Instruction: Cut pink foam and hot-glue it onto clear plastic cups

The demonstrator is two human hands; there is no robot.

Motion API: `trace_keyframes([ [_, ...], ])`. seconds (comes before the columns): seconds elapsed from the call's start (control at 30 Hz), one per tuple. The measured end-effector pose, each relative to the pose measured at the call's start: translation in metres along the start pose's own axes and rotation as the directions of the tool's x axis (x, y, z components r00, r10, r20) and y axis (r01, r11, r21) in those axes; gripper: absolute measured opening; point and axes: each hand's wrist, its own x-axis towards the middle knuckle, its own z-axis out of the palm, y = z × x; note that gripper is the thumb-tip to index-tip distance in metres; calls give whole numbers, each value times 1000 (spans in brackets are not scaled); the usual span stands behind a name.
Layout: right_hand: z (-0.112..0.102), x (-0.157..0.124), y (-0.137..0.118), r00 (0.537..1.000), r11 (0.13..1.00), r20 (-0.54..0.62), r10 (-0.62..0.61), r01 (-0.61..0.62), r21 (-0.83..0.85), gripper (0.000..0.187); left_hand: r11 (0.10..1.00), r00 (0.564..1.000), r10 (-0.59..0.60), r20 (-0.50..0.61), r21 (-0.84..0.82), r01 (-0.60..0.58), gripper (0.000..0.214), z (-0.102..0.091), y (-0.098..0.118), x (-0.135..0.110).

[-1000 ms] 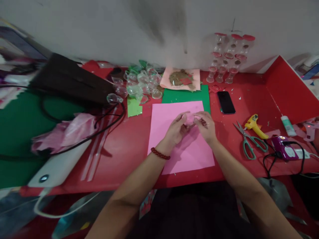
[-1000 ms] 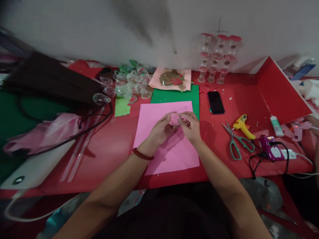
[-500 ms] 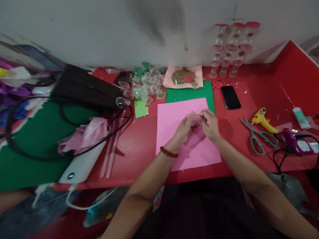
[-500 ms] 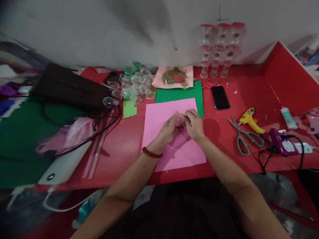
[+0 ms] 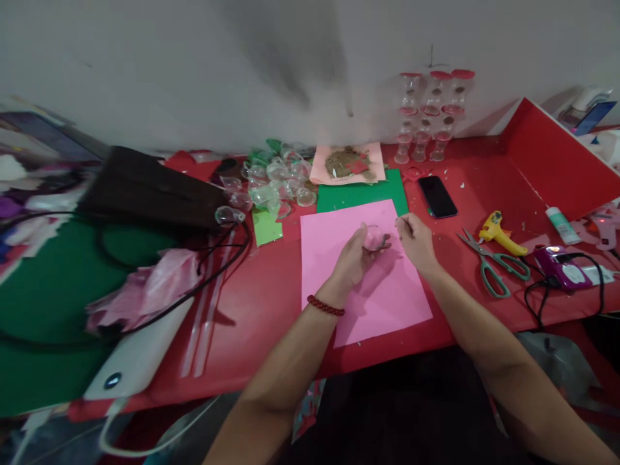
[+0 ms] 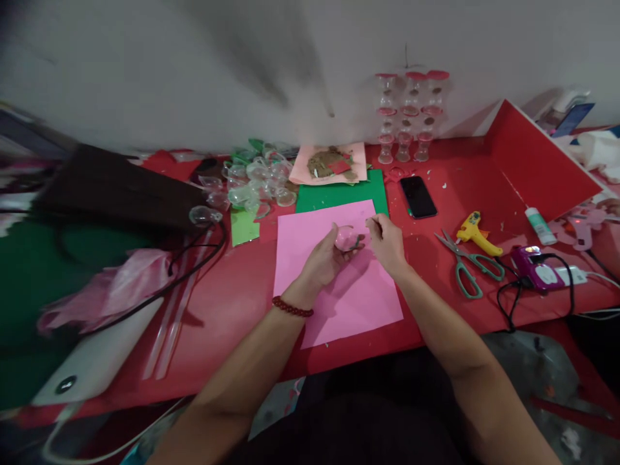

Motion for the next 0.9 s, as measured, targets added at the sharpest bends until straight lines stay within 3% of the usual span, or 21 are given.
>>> trace_keyframes([
  [0.13,1,3,2,999,994,7,47,-48,95,16,999,999,35,-14,0,-35,39,-4,5,1],
  [0.33,-2,11,8,969,912,-26,246,-222,345,16,935,988,152,-12,327,-140,36,-8,5,-3],
  [0.43,-4,13,11,963,893,18,268,-256,370,15,833,984,174,29,528,-163,33,-15,6,1],
  [0.5,-4,13,14,961,895,77,267,-277,349,15,714,968,244,61,664,-222,34,-20,8,4],
  [0.57,-1,12,15,953,904,144,267,-299,305,16,590,927,366,78,751,-296,35,-25,9,6],
  [0.63,2,9,16,943,920,207,259,-306,245,16,535,882,469,45,780,-324,31,-29,10,7],
  [0.73,3,5,14,944,945,240,228,-274,178,19,570,858,513,-18,755,-325,24,-29,9,9],
  [0.9,-4,0,5,954,961,205,218,-247,127,24,655,876,480,-42,682,-326,28,-38,22,7],
])
